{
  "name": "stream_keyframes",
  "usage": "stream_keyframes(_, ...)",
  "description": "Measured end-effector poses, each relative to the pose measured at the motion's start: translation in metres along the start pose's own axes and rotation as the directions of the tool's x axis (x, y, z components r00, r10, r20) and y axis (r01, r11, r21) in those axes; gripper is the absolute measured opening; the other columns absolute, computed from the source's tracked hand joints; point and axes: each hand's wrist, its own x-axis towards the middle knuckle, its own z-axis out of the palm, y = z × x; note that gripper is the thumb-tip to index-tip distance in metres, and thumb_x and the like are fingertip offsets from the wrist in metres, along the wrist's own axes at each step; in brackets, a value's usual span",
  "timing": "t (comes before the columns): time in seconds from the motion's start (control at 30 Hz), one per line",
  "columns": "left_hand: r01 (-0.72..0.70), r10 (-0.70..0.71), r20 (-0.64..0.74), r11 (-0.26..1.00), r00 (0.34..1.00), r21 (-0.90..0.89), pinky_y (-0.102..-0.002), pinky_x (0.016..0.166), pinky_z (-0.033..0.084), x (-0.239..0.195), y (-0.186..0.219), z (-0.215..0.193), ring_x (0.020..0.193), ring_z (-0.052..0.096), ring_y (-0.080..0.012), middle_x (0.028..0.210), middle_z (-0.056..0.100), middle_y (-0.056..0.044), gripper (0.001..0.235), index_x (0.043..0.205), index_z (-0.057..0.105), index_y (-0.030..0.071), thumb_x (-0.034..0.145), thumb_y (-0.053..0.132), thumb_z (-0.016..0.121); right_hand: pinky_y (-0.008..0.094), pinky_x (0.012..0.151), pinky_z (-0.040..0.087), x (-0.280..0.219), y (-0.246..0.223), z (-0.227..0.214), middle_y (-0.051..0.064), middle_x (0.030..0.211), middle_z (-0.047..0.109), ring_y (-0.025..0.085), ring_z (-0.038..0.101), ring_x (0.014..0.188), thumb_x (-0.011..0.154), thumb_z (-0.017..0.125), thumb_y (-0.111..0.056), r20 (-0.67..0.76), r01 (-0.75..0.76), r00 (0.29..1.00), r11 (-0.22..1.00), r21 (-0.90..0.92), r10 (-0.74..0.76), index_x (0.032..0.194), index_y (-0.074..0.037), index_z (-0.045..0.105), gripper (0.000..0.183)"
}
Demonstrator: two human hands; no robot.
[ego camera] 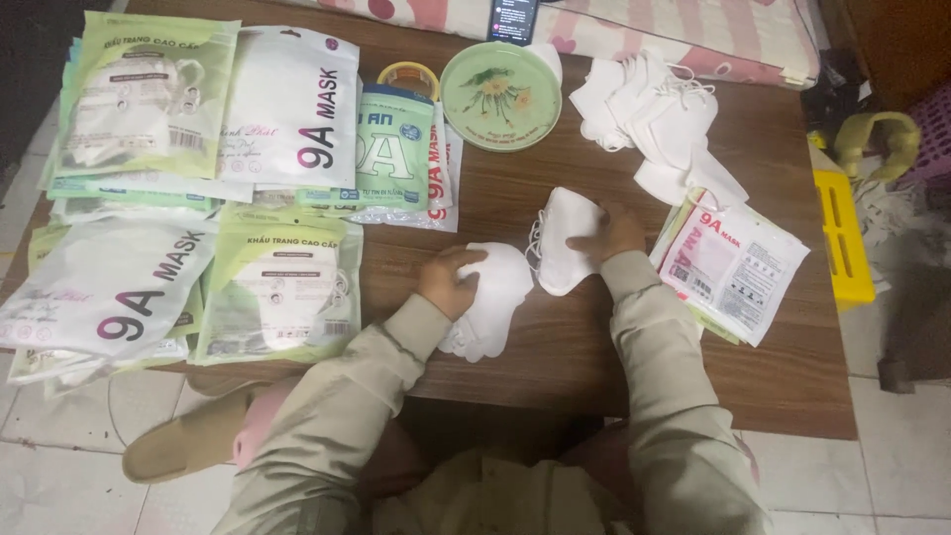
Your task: Manually folding and stacking face masks on a table for packaging.
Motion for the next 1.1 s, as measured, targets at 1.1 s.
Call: stream_keyframes(1.1,0.421,-0.482,-0.094,0.831,0.871,-0.363,-0.046,0.09,0.061,-0.005,0.058,-0.041,0.108,0.072,-0.0316,0.117,0.075,-0.019,0.033,0.122,0.075,0.009,0.101,0.034,0.07,0.055,0.091,0.058,0.054,-0.034,0.058,0.02,0.112,0.071,0.043,0.069,0.105,0.091,0.07,-0.033,0.004,0.605,0.787,0.772,0.195,-0.617,0.136,-0.019,0.065,0.047)
